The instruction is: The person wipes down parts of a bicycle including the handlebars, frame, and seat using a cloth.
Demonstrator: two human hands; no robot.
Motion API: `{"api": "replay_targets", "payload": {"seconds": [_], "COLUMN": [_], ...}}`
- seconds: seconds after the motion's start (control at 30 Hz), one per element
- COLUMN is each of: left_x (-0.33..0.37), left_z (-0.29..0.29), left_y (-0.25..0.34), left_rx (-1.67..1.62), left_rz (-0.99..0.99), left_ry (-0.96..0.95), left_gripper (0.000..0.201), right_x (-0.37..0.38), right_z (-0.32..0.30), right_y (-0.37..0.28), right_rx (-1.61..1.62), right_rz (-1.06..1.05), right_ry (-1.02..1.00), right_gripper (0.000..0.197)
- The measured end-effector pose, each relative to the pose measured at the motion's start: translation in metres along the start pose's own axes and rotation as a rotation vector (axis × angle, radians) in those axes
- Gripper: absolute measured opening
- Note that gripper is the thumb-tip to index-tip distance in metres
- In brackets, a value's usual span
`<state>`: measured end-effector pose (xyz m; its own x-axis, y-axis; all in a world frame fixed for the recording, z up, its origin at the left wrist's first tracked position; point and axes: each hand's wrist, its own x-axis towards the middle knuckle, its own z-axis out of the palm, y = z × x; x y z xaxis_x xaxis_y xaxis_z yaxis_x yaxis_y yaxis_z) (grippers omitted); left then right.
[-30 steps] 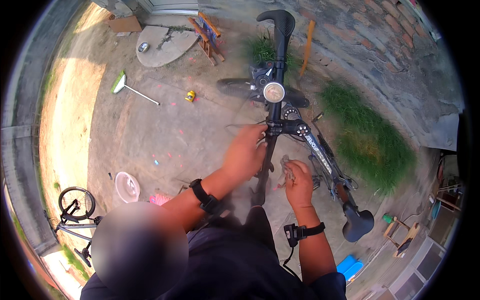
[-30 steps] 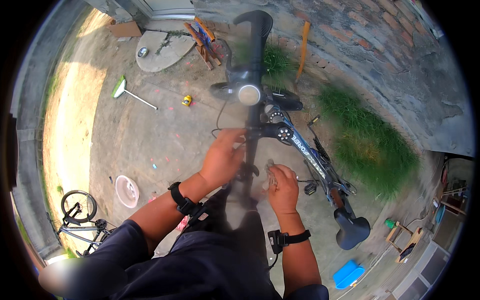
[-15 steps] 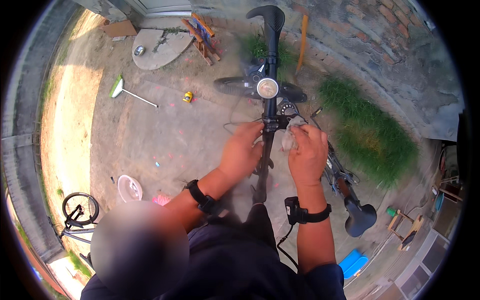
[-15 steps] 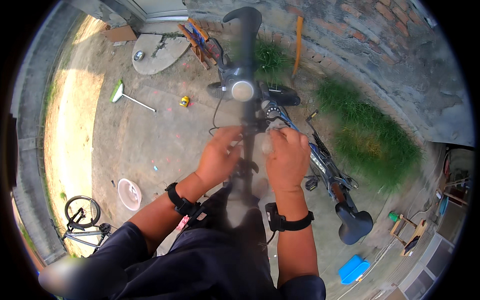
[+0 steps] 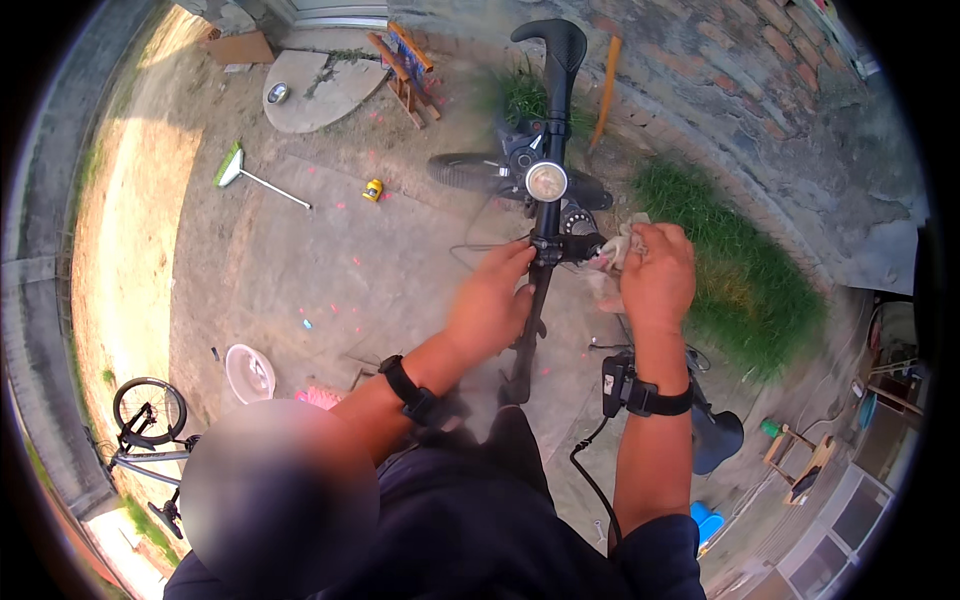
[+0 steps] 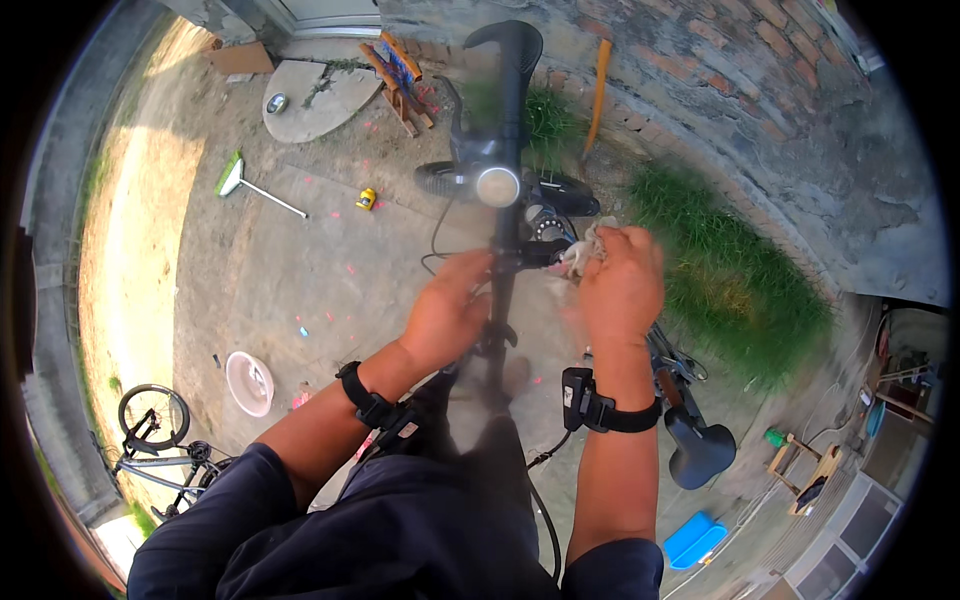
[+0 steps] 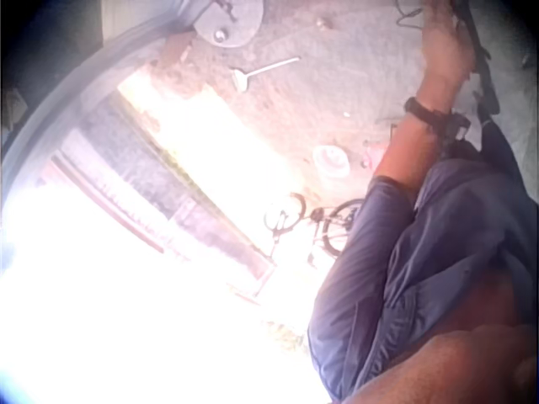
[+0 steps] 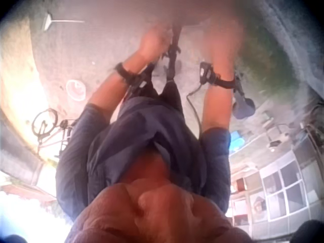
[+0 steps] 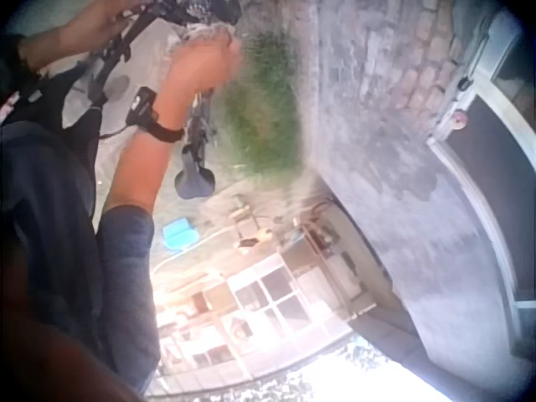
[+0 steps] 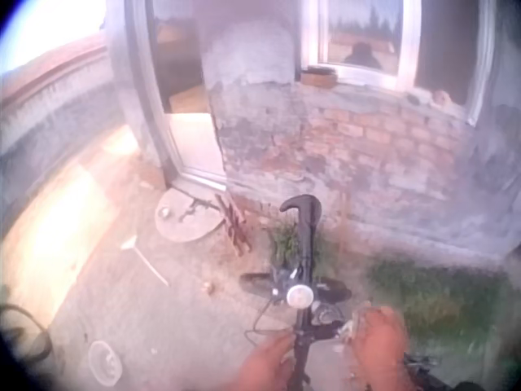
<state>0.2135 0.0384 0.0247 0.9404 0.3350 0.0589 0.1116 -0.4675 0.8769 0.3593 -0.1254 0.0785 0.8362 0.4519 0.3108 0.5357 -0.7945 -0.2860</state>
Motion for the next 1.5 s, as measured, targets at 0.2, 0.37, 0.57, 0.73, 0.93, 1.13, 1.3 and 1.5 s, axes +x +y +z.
{"api": "replay_targets", "payload": {"seconds": [0.2, 0.37, 0.57, 0.73, 0.93, 1.13, 1.3, 1.5], "left_x": [-0.002, -0.004, -0.004, 0.001, -0.008, -0.063, -0.07, -0.012], "left_z": [0.006, 0.003, 0.0, -0.008, -0.016, -0.03, -0.017, -0.003], "left_y": [-0.002, -0.011, -0.022, -0.013, -0.02, 0.028, 0.004, 0.007], "left_rx": [-0.117, -0.216, -0.364, -0.472, -0.485, -0.131, -0.148, 0.115], "left_rz": [0.038, -0.008, -0.117, -0.28, -0.175, 0.012, -0.045, 0.113], "left_ry": [0.032, -0.019, -0.061, -0.156, -0.148, -0.173, -0.062, 0.096], "left_gripper": [0.051, 0.057, 0.063, 0.066, 0.058, 0.048, 0.041, 0.043], "right_x": [-0.033, -0.123, -0.074, -0.133, -0.129, -0.111, -0.129, -0.118], "right_z": [0.022, 0.055, 0.031, 0.054, 0.007, -0.009, -0.003, -0.019], "right_y": [-0.044, -0.013, -0.052, -0.036, -0.01, -0.053, -0.054, -0.005], "right_rx": [0.208, 0.456, 0.538, 0.45, 0.674, 1.684, 1.605, 1.306], "right_rz": [-0.249, 0.092, -0.02, -0.047, 0.249, 0.921, 0.72, 0.731], "right_ry": [0.032, -0.198, 0.025, -0.17, -0.342, -0.582, -0.841, -0.429], "right_gripper": [0.039, 0.03, 0.029, 0.026, 0.023, 0.047, 0.068, 0.062]}}
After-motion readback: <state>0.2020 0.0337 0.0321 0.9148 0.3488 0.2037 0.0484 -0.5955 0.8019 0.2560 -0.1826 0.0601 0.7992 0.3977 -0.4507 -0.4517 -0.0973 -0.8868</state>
